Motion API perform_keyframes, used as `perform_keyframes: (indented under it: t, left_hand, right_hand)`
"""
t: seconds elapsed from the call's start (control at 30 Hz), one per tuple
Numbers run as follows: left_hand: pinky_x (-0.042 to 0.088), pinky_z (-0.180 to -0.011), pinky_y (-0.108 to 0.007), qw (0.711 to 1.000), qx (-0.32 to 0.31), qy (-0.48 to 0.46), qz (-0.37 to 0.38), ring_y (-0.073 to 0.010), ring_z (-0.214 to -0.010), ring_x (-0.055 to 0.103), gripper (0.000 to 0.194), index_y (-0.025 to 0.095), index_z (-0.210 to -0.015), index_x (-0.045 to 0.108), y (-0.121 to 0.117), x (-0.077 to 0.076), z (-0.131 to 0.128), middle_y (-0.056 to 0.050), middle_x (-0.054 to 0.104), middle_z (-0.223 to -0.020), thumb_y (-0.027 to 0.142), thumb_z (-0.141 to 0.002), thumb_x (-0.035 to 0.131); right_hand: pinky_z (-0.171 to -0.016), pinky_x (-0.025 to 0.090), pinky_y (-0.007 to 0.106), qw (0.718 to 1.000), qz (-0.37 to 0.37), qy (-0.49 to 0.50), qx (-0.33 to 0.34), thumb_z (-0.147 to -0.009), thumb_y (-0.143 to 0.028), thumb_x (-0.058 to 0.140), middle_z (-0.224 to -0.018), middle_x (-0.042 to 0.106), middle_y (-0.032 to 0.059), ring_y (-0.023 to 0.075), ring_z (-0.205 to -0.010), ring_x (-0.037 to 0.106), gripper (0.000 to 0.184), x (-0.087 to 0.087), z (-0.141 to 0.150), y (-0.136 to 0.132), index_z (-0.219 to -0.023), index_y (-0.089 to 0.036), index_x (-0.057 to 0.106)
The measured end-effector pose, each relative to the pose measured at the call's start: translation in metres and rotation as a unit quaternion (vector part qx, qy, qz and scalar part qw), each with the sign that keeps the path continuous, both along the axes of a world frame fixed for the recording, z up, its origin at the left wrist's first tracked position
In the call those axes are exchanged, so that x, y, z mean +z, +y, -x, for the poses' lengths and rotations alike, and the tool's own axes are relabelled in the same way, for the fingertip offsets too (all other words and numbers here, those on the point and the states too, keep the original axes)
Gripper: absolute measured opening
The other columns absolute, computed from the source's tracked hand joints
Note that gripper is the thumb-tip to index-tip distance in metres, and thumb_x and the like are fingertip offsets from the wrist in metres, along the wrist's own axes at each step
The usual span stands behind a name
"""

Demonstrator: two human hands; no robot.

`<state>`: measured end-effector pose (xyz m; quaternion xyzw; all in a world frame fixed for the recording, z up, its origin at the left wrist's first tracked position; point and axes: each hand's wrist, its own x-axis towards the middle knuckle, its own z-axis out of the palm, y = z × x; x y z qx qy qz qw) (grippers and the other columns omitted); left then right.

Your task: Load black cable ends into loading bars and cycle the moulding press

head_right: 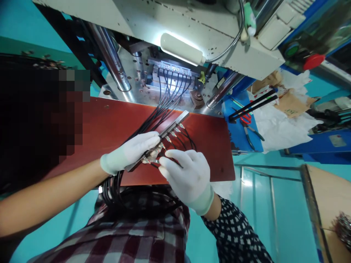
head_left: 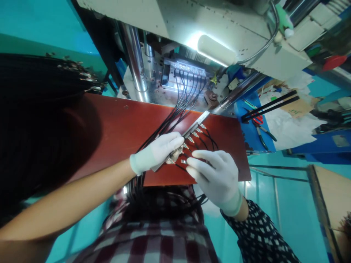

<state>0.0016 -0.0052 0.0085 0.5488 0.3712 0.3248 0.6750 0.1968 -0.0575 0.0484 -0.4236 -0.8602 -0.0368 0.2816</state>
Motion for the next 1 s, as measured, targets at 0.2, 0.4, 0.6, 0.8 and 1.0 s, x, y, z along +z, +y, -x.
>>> perform_keyframes:
  t: [0.2, 0.4, 0.6, 0.8, 1.0]
  left_hand:
    - [0.039, -0.050, -0.023, 0.998, 0.026, -0.043, 0.040, -0.0101, -0.054, 0.043, 0.039, 0.019, -0.071, 0.045, -0.001, 0.001, -0.002, 0.003, 0.048, -0.062, 0.044, -0.100, 0.045]
    - [0.039, -0.049, -0.021, 0.996, 0.032, -0.061, 0.061, -0.0083, -0.052, 0.044, 0.040, 0.017, -0.071, 0.046, -0.004, -0.001, -0.004, 0.003, 0.048, -0.061, 0.046, -0.099, 0.047]
    - [0.031, -0.040, -0.019, 0.986, 0.042, -0.084, 0.141, -0.0064, -0.045, 0.037, 0.039, 0.017, -0.074, 0.047, -0.004, 0.002, -0.006, 0.005, 0.045, -0.059, 0.048, -0.098, 0.047]
    - [0.033, -0.046, -0.022, 0.984, 0.049, -0.110, 0.129, -0.0088, -0.051, 0.041, 0.040, 0.018, -0.071, 0.045, -0.004, -0.004, -0.006, 0.003, 0.045, -0.059, 0.047, -0.098, 0.050]
    - [0.035, -0.048, -0.023, 0.988, 0.045, -0.103, 0.103, -0.0094, -0.053, 0.041, 0.037, 0.019, -0.074, 0.044, -0.006, -0.006, -0.006, 0.003, 0.043, -0.062, 0.046, -0.099, 0.048]
  right_hand:
    - [-0.057, 0.028, 0.036, 0.989, -0.087, -0.113, 0.026, -0.084, -0.017, 0.074, -0.101, 0.077, -0.0060, 0.0137, -0.070, 0.047, 0.010, -0.004, 0.013, 0.001, -0.093, -0.023, 0.073]
    - [-0.065, 0.029, 0.035, 0.978, -0.162, -0.131, -0.010, -0.085, -0.015, 0.071, -0.090, 0.076, -0.0076, 0.0145, -0.074, 0.042, 0.010, -0.002, 0.023, 0.004, -0.084, -0.024, 0.072]
    - [-0.061, 0.026, 0.036, 0.987, -0.069, -0.117, 0.084, -0.092, -0.019, 0.061, -0.088, 0.074, 0.0007, 0.0137, -0.068, 0.047, 0.013, 0.002, 0.020, -0.004, -0.101, -0.018, 0.070]
    - [-0.059, 0.021, 0.038, 0.988, -0.054, -0.144, 0.012, -0.091, -0.020, 0.065, -0.069, 0.066, -0.0012, 0.0154, -0.065, 0.047, 0.010, -0.003, 0.020, 0.003, -0.100, -0.019, 0.070]
    - [-0.059, 0.020, 0.038, 0.987, -0.046, -0.153, 0.009, -0.089, -0.016, 0.064, -0.065, 0.062, -0.0010, 0.0167, -0.066, 0.045, 0.006, -0.001, 0.026, 0.009, -0.089, -0.019, 0.069]
